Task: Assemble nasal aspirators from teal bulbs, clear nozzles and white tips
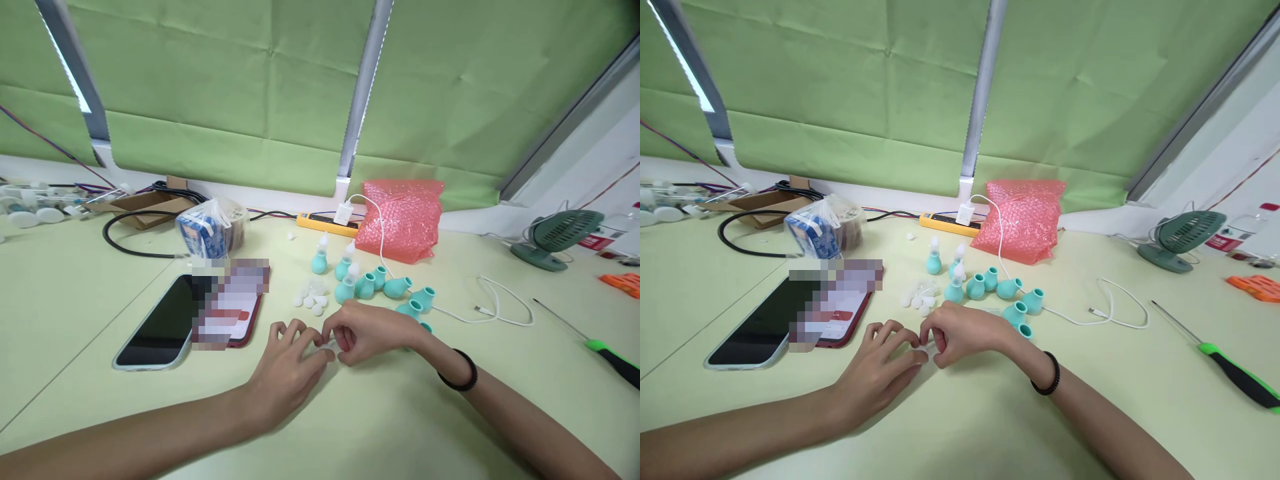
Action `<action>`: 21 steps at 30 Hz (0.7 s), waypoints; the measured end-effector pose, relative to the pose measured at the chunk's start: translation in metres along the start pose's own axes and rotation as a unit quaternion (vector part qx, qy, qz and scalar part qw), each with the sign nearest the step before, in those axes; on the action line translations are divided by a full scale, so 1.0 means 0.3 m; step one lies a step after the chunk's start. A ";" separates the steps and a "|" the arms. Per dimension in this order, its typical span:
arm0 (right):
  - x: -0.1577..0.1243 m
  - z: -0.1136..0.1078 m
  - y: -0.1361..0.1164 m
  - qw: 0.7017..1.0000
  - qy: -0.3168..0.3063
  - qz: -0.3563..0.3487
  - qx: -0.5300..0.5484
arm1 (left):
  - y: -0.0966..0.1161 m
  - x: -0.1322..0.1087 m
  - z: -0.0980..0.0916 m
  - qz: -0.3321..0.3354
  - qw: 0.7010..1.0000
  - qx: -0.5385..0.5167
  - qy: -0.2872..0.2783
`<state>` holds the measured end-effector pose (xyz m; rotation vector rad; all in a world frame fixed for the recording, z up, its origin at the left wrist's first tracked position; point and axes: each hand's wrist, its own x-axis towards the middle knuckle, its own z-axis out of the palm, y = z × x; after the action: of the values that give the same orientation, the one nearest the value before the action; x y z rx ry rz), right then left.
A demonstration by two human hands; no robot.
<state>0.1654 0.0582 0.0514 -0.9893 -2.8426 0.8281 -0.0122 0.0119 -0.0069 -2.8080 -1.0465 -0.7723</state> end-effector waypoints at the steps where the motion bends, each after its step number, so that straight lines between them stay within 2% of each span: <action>1: -0.004 -0.008 -0.001 1.000 0.001 0.000 0.007 | 0.000 0.000 0.000 0.001 1.000 -0.007 0.018; 3: -0.014 -0.026 -0.005 1.000 0.014 0.004 0.027 | 0.000 0.000 -0.005 -0.002 0.998 -0.030 0.048; 6: -0.030 -0.043 -0.009 0.994 0.074 0.015 0.081 | 0.000 -0.001 -0.016 0.003 0.994 -0.080 0.070; 9: -0.051 -0.020 -0.009 0.968 0.141 0.027 0.207 | 0.001 -0.006 -0.019 0.060 0.988 -0.120 0.072; 11: -0.066 0.022 -0.008 0.926 0.188 0.047 0.323 | 0.002 -0.011 -0.013 0.098 0.986 -0.125 0.059; 13: -0.080 0.076 -0.007 0.870 0.237 0.076 0.425 | 0.004 -0.013 -0.002 0.113 0.986 -0.116 0.034; 17: -0.097 0.170 0.004 0.776 0.253 0.118 0.565 | 0.005 -0.008 0.013 0.083 0.993 -0.084 -0.025; 19: -0.099 0.194 0.014 0.745 0.261 0.128 0.601 | 0.003 -0.002 0.012 0.055 0.994 -0.081 -0.042; 21: -0.097 0.203 0.025 0.735 0.272 0.123 0.609 | 0.000 0.004 0.007 0.025 0.994 -0.090 -0.049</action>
<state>0.1817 0.0171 -0.0003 -1.0322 -1.1724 1.6692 -0.0105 0.0133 -0.0082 -3.0398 -0.9599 -0.7669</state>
